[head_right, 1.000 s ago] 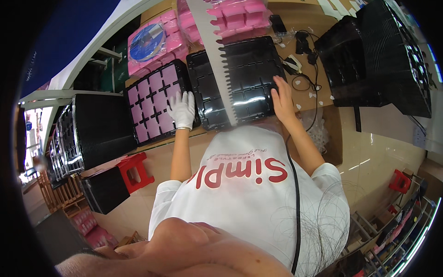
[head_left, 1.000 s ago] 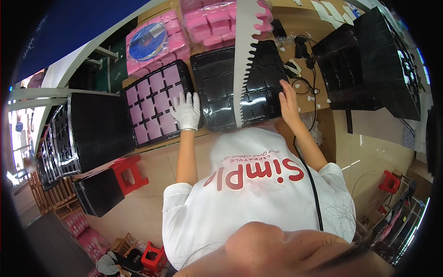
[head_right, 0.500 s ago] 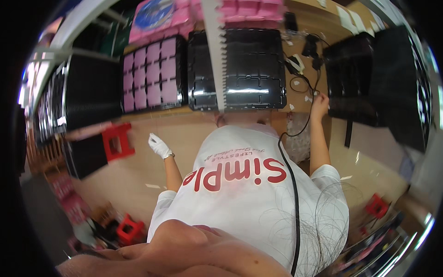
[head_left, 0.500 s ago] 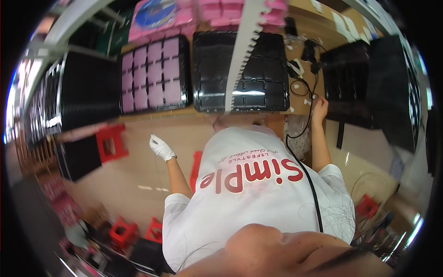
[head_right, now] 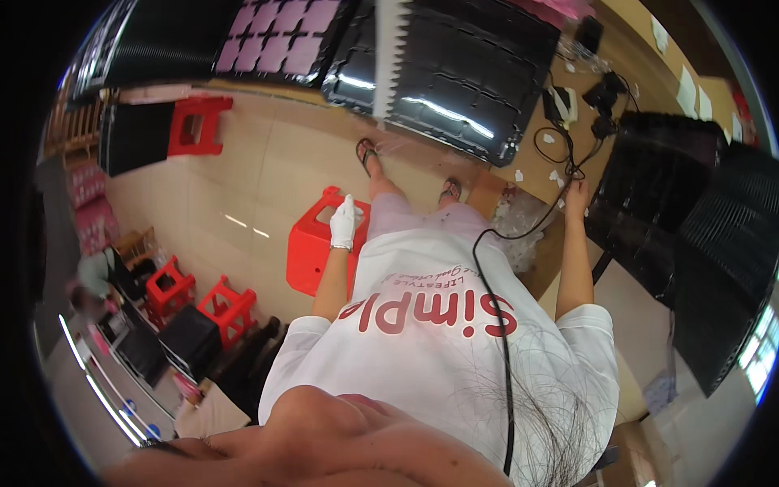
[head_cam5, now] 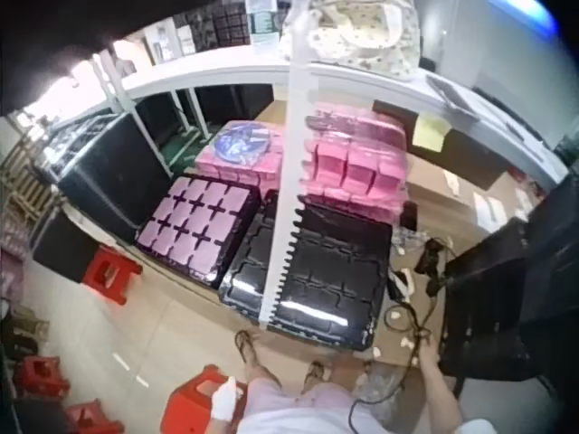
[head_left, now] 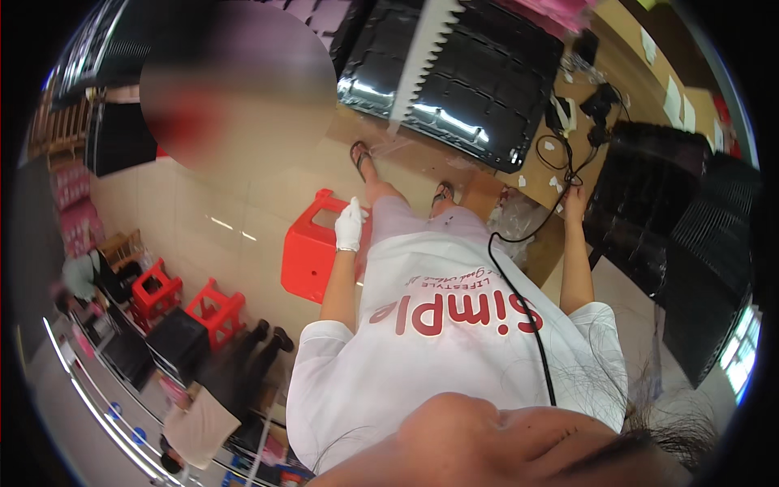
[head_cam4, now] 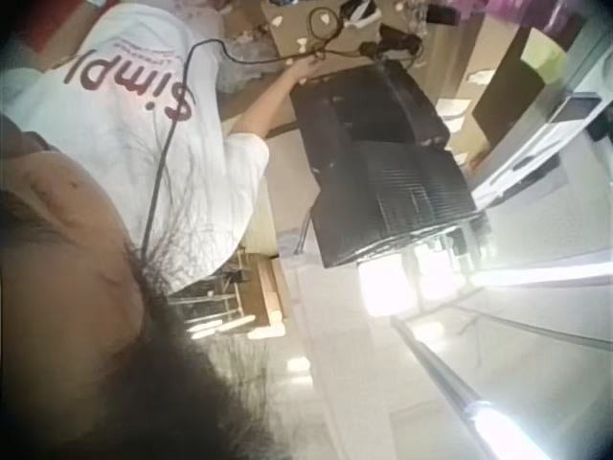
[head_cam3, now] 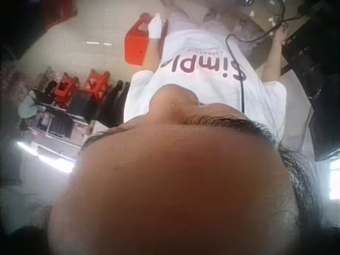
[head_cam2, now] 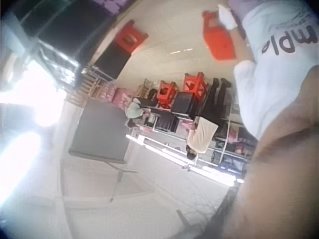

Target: The person assembles components by hand, placing pink plastic dividers into black trays and attaching white serrated strips.

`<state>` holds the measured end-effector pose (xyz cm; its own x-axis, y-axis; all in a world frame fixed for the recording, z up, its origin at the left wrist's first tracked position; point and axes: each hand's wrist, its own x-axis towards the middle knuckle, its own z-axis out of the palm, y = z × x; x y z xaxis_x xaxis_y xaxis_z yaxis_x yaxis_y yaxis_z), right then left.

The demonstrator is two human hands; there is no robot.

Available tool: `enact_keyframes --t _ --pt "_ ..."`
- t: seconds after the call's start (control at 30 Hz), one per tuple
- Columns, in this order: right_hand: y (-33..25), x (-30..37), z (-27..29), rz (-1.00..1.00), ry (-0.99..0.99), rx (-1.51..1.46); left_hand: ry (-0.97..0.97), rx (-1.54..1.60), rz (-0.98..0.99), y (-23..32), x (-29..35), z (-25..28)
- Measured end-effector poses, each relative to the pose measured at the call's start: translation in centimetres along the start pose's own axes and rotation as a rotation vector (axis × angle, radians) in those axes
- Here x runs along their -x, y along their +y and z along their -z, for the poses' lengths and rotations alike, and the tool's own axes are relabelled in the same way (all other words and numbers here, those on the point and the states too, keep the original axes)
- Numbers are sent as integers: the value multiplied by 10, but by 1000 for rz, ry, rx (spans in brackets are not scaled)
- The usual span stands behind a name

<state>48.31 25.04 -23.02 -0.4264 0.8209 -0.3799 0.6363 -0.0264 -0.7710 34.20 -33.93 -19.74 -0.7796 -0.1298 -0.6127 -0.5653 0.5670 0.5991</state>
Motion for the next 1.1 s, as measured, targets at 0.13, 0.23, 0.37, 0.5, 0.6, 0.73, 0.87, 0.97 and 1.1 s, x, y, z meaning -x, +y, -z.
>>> enact_keyframes --t 0.13,0.23,0.37,0.5,0.6,0.73,0.87,0.97,1.1 --pt "-52 36 -27 365 288 533 -332 -557 -360 9 -63 -22" --pt "-69 56 -25 185 401 486 -626 -1254 -885 10 -119 -52" --pt "-42 41 -20 194 493 143 -1025 -1915 -1092 18 -209 -110" --pt "-35 43 -24 129 462 -168 -1147 -1916 -1334 43 -262 -192" --pt "-27 49 -20 227 595 -51 -1300 -1850 -1414 8 -265 -237" --pt "-28 49 -26 206 626 33 -1472 -1742 -1430 -50 -265 -274" --pt "-32 55 -34 305 669 144 -1558 -1654 -1407 -77 -258 -304" --pt "-33 57 -33 343 685 189 -1574 -1615 -1403 -66 -252 -328" --pt "-32 62 -37 212 590 179 -1565 -1536 -1400 -37 -230 -365"
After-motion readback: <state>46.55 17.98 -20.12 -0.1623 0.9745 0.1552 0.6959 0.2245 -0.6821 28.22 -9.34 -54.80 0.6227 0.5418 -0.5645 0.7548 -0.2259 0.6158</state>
